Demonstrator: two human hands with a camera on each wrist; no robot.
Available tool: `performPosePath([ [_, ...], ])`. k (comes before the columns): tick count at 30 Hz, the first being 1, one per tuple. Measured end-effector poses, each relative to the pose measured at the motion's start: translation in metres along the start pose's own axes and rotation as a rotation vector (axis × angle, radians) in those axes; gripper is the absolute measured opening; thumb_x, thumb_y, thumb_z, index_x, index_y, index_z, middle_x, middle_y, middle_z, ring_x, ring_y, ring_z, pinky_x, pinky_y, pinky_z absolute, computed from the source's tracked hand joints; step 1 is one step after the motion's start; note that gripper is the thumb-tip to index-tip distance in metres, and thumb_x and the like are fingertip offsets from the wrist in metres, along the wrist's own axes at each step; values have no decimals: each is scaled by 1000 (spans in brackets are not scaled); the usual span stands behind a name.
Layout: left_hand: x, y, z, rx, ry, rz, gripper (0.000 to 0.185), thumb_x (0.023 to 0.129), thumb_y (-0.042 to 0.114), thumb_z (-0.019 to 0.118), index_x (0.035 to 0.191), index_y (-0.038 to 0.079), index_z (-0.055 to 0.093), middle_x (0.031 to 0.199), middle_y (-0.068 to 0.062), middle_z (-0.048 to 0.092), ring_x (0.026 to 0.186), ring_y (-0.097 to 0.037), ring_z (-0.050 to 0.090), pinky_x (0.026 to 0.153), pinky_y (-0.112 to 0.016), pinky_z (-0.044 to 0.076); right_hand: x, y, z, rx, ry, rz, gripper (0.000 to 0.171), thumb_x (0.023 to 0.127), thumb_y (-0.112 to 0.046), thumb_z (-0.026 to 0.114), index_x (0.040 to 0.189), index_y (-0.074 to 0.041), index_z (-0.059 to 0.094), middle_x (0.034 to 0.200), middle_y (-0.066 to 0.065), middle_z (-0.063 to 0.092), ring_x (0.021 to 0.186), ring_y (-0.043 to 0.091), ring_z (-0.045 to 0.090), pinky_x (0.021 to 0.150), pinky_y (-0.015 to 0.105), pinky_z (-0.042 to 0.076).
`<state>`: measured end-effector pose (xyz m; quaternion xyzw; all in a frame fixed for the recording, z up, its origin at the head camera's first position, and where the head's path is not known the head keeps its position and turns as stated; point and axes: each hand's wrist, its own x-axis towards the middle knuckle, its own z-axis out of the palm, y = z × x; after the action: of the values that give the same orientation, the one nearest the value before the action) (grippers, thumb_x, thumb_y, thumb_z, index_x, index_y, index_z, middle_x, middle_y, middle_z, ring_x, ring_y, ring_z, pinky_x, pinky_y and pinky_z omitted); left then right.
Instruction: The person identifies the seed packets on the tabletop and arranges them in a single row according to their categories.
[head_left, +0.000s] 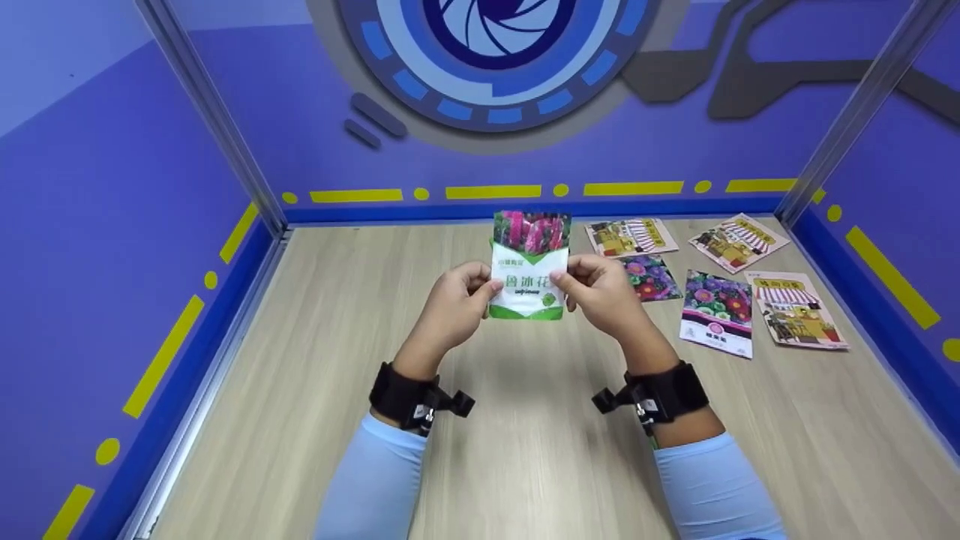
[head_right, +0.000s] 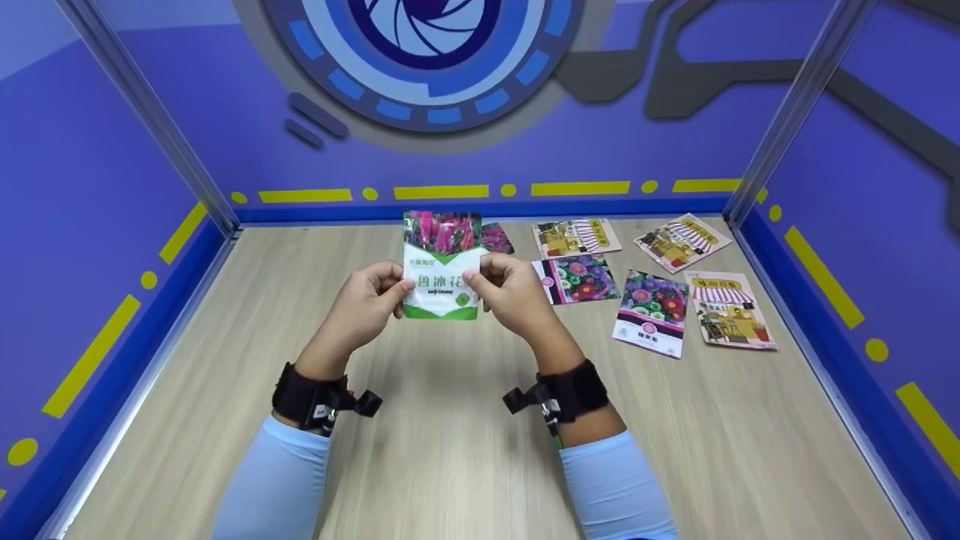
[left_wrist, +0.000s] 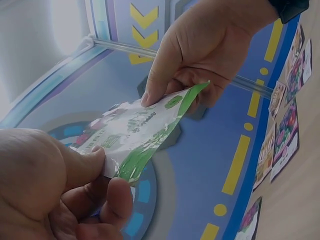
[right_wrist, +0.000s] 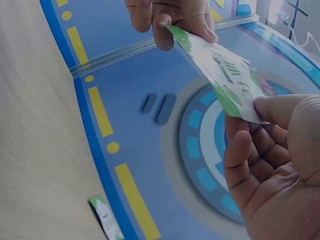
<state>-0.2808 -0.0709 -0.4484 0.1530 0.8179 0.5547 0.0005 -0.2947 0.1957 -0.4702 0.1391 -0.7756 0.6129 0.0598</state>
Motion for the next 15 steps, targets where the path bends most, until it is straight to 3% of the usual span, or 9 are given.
performPosePath([
  [7,13,-24,0,66,3,-110,13,114,17,69,110,6,75,92,-1,72,80,-16,58,74,-31,48,8,26,-3,-85,-182,117,33,111,-16,75,137,4,75,106,15,82,86,23,77,73,29,67],
  [12,20,-50,1,65,-27,-216,16,115,18,68,103,8,71,86,2,65,73,-14,51,68,-30,43,8,42,-2,-145,-290,199,51,114,-21,71,158,2,62,122,19,82,113,40,80,91,39,69],
  [15,23,-65,3,72,-48,-247,19,115,18,67,99,8,68,78,3,57,68,-13,47,65,-29,40,9,52,1,-148,-322,212,57,114,-21,70,164,1,56,128,20,81,120,43,78,97,44,68],
])
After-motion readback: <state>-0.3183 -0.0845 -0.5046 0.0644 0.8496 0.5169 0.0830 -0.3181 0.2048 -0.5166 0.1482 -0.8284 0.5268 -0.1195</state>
